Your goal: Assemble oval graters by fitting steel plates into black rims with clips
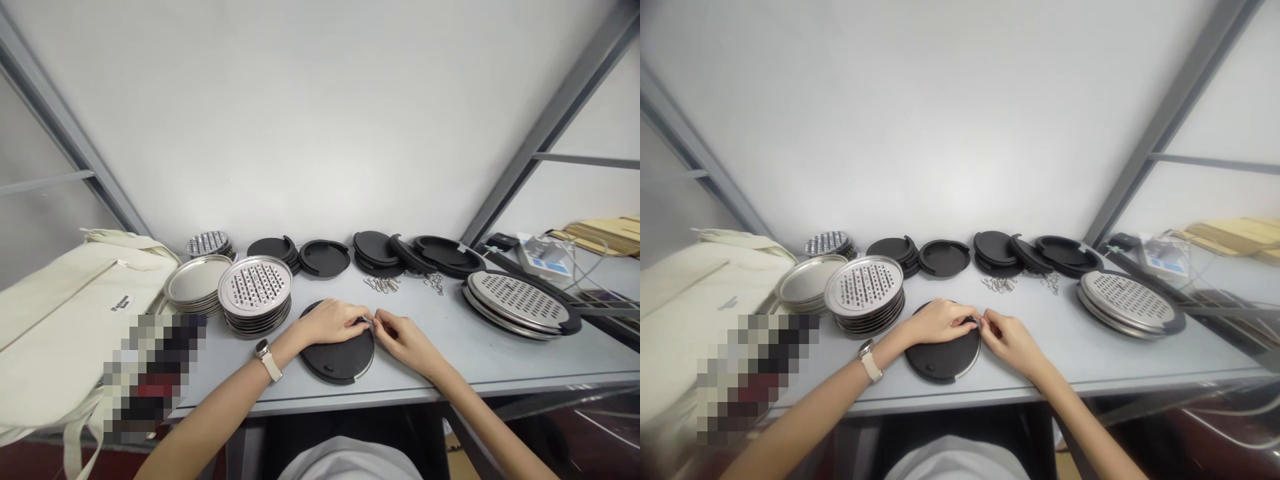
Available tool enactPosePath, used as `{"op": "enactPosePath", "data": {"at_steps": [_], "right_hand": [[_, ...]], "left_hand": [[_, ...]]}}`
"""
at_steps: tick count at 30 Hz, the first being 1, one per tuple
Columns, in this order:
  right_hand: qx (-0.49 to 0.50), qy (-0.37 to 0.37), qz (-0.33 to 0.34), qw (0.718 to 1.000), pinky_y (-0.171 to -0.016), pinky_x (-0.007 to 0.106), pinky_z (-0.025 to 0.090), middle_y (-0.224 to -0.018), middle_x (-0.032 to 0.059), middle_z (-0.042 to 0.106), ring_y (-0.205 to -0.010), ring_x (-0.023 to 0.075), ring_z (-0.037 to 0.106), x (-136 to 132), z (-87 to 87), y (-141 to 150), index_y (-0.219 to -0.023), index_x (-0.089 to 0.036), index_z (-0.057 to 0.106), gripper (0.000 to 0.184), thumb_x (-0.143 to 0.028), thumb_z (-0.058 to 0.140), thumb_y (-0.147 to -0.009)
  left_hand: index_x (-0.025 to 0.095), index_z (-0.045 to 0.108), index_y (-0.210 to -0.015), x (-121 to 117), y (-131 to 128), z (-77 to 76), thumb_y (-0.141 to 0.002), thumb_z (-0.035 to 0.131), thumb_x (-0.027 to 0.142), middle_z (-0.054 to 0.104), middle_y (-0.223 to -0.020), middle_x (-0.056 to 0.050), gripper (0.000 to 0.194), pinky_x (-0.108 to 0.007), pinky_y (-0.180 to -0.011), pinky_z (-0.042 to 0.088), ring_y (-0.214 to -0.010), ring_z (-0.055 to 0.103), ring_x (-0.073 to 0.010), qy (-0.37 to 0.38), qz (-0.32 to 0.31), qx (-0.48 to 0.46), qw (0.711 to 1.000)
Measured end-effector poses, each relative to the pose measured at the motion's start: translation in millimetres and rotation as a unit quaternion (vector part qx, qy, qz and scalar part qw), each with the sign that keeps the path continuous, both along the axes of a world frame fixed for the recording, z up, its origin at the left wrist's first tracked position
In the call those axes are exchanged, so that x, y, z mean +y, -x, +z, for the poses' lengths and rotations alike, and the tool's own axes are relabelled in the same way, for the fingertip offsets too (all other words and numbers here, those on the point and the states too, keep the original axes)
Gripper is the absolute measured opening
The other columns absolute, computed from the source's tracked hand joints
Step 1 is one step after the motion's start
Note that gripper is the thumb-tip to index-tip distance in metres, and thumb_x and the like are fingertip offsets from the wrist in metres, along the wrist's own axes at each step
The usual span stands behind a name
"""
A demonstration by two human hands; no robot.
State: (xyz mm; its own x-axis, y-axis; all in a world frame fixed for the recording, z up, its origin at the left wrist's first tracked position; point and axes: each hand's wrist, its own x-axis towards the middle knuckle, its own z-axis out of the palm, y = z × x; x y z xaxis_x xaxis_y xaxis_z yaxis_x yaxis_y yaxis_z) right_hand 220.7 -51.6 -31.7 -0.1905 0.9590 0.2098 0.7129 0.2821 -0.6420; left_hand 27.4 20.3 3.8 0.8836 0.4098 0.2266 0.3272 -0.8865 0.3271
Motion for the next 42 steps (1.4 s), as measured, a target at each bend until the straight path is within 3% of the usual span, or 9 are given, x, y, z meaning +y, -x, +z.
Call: {"op": "enactPosePath", "data": {"at_steps": [18,26,34,42], "right_hand": [[0.016,-0.008,0.001,1.000,-0.052,0.024,0.030,-0.056,-0.0061,0.037,-0.051,0.0120,0.038,0.3,0.5,-1.2,-0.070,-0.022,0.036,0.030,-0.034,0.033,-0.097],[-0.026,-0.008,0.056,0.998,-0.056,0.026,0.037,-0.063,-0.0010,0.053,-0.055,0.0151,0.050,-1.3,3.5,-0.6,-0.078,-0.021,0.047,0.027,-0.032,0.032,-0.097],[-0.045,-0.007,0.050,0.998,-0.055,0.025,0.036,-0.061,-0.0012,0.053,-0.054,0.0149,0.050,-0.7,3.5,-0.7,-0.072,-0.021,0.046,0.029,-0.031,0.033,-0.097],[-0.043,-0.002,0.049,0.998,-0.056,0.025,0.035,-0.061,-0.0013,0.053,-0.055,0.0144,0.049,-0.3,4.9,-0.3,-0.069,-0.021,0.045,0.031,-0.031,0.033,-0.097]], "left_hand": [[0.021,0.058,-0.104,-3.0,0.2,1.7,-0.094,0.046,0.034,0.065,-0.074,0.002,0.020,-0.023,-0.055,0.031,-0.062,0.059,-0.0128,-0.031,0.005,0.011,0.999],[0.020,0.057,-0.098,-3.0,0.4,1.3,-0.093,0.046,0.032,0.068,-0.083,0.000,0.017,-0.025,-0.058,0.036,-0.071,0.064,-0.0154,-0.062,0.004,0.018,0.998],[0.022,0.057,-0.109,-5.1,0.4,1.9,-0.090,0.050,0.041,0.066,-0.077,0.000,0.027,-0.023,-0.058,0.039,-0.069,0.064,-0.0163,-0.047,0.060,0.019,0.997],[0.022,0.058,-0.110,-3.2,0.0,-0.9,-0.090,0.050,0.043,0.069,-0.085,-0.002,0.030,-0.025,-0.061,0.041,-0.074,0.065,-0.0181,-0.044,0.049,0.022,0.998]]}}
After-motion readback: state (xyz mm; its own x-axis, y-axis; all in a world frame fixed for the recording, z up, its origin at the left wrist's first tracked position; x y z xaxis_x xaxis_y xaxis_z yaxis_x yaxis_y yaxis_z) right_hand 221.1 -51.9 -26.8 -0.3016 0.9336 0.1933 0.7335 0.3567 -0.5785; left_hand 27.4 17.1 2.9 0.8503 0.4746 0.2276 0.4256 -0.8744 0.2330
